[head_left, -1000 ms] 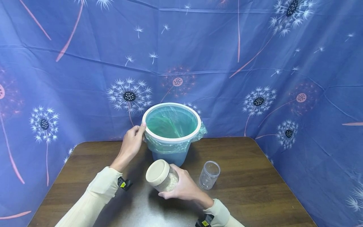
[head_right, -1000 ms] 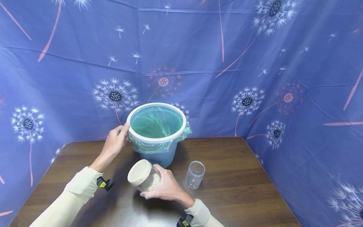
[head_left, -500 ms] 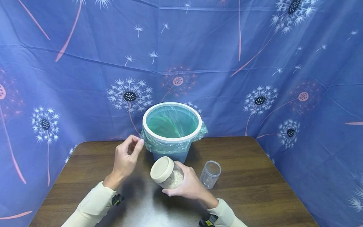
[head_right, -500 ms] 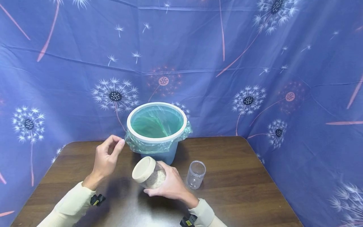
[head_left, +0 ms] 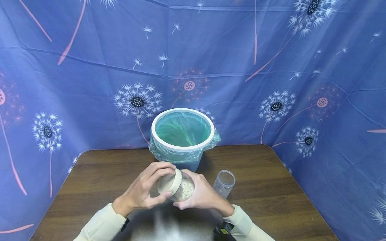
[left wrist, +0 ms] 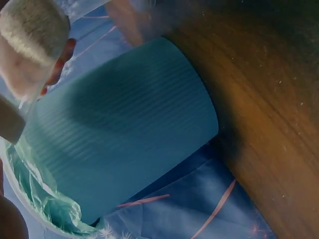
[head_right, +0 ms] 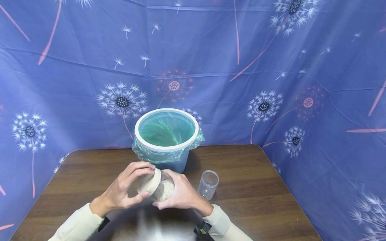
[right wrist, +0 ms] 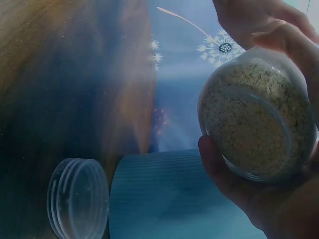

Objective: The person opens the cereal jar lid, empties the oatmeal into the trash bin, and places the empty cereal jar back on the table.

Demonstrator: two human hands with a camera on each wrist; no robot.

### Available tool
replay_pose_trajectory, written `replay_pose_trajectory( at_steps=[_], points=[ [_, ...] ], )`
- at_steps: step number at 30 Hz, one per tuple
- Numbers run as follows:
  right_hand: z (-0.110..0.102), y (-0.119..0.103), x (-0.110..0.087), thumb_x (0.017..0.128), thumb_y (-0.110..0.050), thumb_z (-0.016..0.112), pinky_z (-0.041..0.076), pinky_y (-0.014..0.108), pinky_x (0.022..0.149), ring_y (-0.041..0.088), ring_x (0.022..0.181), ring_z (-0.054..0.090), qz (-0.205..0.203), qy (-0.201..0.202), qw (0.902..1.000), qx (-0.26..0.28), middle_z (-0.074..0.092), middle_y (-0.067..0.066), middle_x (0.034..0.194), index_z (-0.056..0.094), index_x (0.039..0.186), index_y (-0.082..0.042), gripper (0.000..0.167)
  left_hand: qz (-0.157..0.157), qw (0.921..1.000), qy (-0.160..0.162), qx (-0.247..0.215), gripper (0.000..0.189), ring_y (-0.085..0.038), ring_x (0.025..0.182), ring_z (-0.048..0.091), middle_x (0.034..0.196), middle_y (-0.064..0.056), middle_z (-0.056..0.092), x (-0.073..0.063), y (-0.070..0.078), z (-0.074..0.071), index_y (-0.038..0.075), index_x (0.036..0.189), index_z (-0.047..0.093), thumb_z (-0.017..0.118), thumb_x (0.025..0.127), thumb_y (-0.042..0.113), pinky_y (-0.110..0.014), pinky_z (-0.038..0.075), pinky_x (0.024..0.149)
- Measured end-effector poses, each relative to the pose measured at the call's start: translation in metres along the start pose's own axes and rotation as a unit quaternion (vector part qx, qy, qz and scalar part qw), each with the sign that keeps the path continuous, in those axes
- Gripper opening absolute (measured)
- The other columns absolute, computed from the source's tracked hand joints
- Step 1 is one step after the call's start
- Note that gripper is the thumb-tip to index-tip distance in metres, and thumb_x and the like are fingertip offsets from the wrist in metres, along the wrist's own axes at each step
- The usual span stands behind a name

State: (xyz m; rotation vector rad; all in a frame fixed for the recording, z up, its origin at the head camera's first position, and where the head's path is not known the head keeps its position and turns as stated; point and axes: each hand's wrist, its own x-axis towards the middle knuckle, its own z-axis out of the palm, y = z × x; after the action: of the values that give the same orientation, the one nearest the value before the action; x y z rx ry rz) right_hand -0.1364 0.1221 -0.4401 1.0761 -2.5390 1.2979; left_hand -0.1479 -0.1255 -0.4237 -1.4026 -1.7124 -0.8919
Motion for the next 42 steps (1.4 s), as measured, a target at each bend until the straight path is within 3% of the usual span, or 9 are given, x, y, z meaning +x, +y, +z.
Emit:
replay_pose_trajectory(
  at_steps=[6, 13, 16, 23, 30, 42],
  points=[
    [-0.004, -0.006, 0.002, 0.067, -0.034, 0.099, 0.059, 0.025, 0.081, 0.007, 0.096, 0.071, -0.022, -0.022, 0.9993, 0.019, 0.072, -0.011, 0.116, 0.058, 0.142, -0.028, 0.086, 0.012, 0.9991, -0.037, -0.013, 0.058, -0.041, 0.141, 0.052, 0.154, -0.022, 0.055, -0.004, -0.002, 0.007, 0.007, 0.144, 0.064, 0.074, 0.099, 0.042, -0.045, 0.034, 0.124],
    [-0.002, -0.011, 0.004, 0.07, -0.032, 0.097, 0.059, 0.024, 0.079, 0.004, 0.094, 0.07, -0.033, -0.037, 0.998, 0.038, 0.073, -0.008, 0.111, 0.06, 0.133, -0.024, 0.073, -0.019, 0.9969, -0.043, -0.063, 0.059, -0.035, 0.141, 0.052, 0.154, -0.021, 0.052, -0.007, 0.001, 0.015, 0.007, 0.145, 0.06, 0.073, 0.1, 0.043, -0.035, 0.039, 0.119],
    [0.0, -0.011, 0.004, 0.07, -0.032, 0.097, 0.058, 0.024, 0.08, 0.005, 0.095, 0.07, -0.034, -0.032, 0.9983, 0.035, 0.073, -0.008, 0.112, 0.06, 0.133, -0.024, 0.074, -0.039, 0.9946, -0.026, -0.092, 0.054, -0.034, 0.138, 0.053, 0.15, -0.02, 0.055, -0.007, 0.003, 0.02, 0.007, 0.141, 0.061, 0.073, 0.101, 0.041, -0.034, 0.04, 0.117],
    [0.003, -0.012, 0.003, 0.066, -0.034, 0.1, 0.058, 0.025, 0.087, 0.007, 0.1, 0.07, -0.031, -0.014, 0.9991, 0.027, 0.073, -0.008, 0.122, 0.053, 0.152, -0.022, 0.098, -0.053, 0.9917, 0.039, -0.111, 0.037, -0.031, 0.123, 0.059, 0.131, -0.018, 0.062, -0.006, 0.007, 0.029, 0.008, 0.128, 0.066, 0.075, 0.097, 0.027, -0.031, 0.047, 0.107],
    [0.007, -0.013, 0.003, 0.065, -0.032, 0.099, 0.058, 0.025, 0.082, 0.007, 0.095, 0.07, -0.016, -0.005, 0.9996, 0.024, 0.072, -0.011, 0.112, 0.059, 0.137, -0.028, 0.082, -0.063, 0.9899, 0.07, -0.106, 0.034, -0.031, 0.119, 0.06, 0.126, -0.017, 0.064, -0.006, 0.011, 0.033, 0.007, 0.124, 0.068, 0.076, 0.094, 0.021, -0.03, 0.048, 0.104],
    [0.014, -0.013, -0.001, 0.064, -0.034, 0.098, 0.057, 0.023, 0.075, 0.005, 0.088, 0.068, -0.008, 0.025, 0.9995, 0.018, 0.07, -0.013, 0.102, 0.06, 0.123, -0.031, 0.07, -0.078, 0.9888, 0.092, -0.088, 0.038, -0.03, 0.115, 0.061, 0.122, -0.016, 0.066, -0.002, 0.019, 0.034, 0.008, 0.121, 0.07, 0.078, 0.084, 0.012, -0.028, 0.048, 0.103]
  ],
)
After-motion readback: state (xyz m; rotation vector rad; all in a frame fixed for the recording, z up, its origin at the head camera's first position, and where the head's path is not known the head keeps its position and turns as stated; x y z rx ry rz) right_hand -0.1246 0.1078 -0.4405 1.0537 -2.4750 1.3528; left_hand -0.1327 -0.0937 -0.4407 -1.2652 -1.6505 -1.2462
